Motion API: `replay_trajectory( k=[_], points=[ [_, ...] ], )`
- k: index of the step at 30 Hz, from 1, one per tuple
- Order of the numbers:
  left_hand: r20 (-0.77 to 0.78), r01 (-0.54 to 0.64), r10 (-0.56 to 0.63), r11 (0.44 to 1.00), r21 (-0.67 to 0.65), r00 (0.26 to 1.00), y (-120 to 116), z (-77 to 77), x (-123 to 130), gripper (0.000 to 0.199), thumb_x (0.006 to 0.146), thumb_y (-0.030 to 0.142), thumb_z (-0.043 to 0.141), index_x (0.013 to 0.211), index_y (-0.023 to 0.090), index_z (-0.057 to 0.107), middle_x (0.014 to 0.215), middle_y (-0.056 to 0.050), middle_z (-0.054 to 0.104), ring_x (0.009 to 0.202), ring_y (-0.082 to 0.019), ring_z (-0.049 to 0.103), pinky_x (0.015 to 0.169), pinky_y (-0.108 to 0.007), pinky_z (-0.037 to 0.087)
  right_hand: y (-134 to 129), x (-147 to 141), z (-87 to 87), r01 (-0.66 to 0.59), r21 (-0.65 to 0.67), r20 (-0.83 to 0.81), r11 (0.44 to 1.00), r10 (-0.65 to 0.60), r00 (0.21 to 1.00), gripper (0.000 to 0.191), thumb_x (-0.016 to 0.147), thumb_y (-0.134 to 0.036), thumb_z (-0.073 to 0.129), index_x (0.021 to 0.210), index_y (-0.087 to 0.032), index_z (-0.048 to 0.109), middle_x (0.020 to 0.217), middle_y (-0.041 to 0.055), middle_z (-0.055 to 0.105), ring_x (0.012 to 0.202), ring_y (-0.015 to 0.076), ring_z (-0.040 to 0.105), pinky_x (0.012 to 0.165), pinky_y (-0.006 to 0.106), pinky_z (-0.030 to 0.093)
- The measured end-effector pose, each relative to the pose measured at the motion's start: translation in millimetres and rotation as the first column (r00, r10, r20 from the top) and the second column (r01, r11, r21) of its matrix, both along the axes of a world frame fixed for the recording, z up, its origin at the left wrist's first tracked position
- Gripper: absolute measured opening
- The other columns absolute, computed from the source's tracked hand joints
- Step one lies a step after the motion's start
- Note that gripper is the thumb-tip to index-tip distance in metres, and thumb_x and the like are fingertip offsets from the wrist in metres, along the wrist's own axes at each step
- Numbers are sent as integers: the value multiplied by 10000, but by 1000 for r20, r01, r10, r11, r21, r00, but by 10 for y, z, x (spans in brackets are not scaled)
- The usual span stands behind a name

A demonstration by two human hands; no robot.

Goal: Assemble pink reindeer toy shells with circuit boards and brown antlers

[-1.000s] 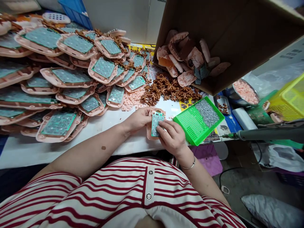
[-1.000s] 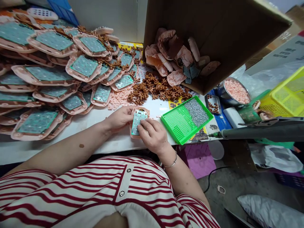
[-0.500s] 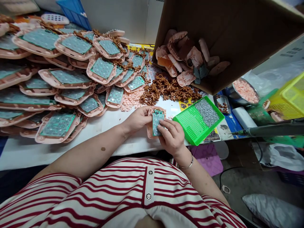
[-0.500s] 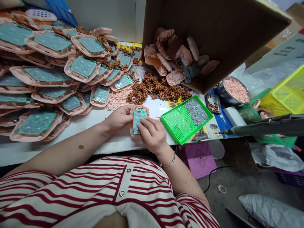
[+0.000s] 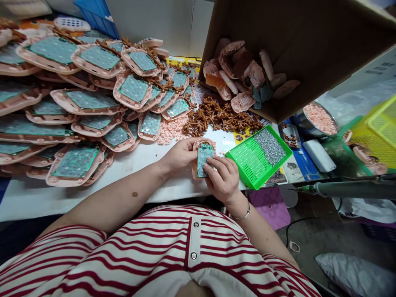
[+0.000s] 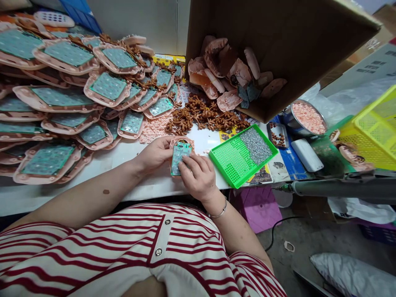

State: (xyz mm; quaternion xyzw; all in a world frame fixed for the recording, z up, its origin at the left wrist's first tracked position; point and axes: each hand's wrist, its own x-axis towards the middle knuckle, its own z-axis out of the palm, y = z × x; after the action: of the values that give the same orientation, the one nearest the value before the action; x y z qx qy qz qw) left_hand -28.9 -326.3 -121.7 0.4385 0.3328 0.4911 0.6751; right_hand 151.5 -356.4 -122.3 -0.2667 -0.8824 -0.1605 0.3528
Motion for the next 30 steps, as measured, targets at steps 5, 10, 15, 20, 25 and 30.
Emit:
replay_trajectory(
  k=[5, 10, 15, 20, 25, 30],
  points=[
    [-9, 38, -38, 999, -8, 999, 20, 4, -46, 341, 716, 210, 748, 1048, 134, 744, 1017, -74, 746, 935, -179, 661, 885, -283, 484, 12, -1, -55, -21, -39, -63, 999, 19, 998, 242, 856, -210, 634, 1098, -207, 636, 1019, 104, 768, 1025, 245, 683, 823, 391, 570],
    [84, 183, -176, 980, -83, 981, 45, -5, -173, 465, 630, 120, 748, 1095, 120, 736, 1017, -88, 749, 944, -207, 667, 841, -285, 502, 19, 30, -81, -32, -61, -56, 998, 29, 998, 243, 872, -246, 636, 1108, -190, 637, 1040, 118, 754, 1029, 243, 665, 839, 400, 586],
    [170, 228, -201, 961, -155, 965, 52, -19, -190, 462, 647, 183, 786, 1099, 106, 727, 992, -104, 742, 848, -190, 667, 730, -266, 510, 26, 53, -97, -52, -67, -12, 996, 52, 999, 301, 857, -316, 689, 1118, -172, 645, 1074, 131, 746, 1079, 249, 645, 878, 408, 597],
    [110, 165, -147, 971, -175, 983, 58, -26, -141, 382, 661, 210, 827, 1016, 106, 728, 910, -64, 730, 783, -142, 646, 720, -240, 506, 53, 55, -118, -68, -63, 28, 996, 69, 997, 245, 854, -274, 678, 1079, -176, 665, 1087, 125, 745, 1091, 247, 647, 885, 404, 605],
    [97, 169, -155, 972, -164, 983, 63, -28, -139, 376, 659, 193, 815, 1014, 107, 725, 904, -70, 734, 796, -157, 658, 745, -263, 516, 52, 27, -115, -60, -90, 57, 994, 65, 996, 245, 852, -299, 685, 1056, -164, 673, 1076, 127, 744, 1078, 260, 652, 883, 411, 609],
    [80, 160, -150, 975, -152, 986, 85, -27, -142, 337, 667, 211, 812, 978, 109, 730, 883, -71, 736, 757, -152, 657, 703, -252, 518, 29, 36, -102, -95, -207, 11, 974, 100, 995, 382, 827, -368, 730, 1144, -175, 639, 1159, 149, 696, 1125, 268, 639, 925, 429, 587]
  ],
)
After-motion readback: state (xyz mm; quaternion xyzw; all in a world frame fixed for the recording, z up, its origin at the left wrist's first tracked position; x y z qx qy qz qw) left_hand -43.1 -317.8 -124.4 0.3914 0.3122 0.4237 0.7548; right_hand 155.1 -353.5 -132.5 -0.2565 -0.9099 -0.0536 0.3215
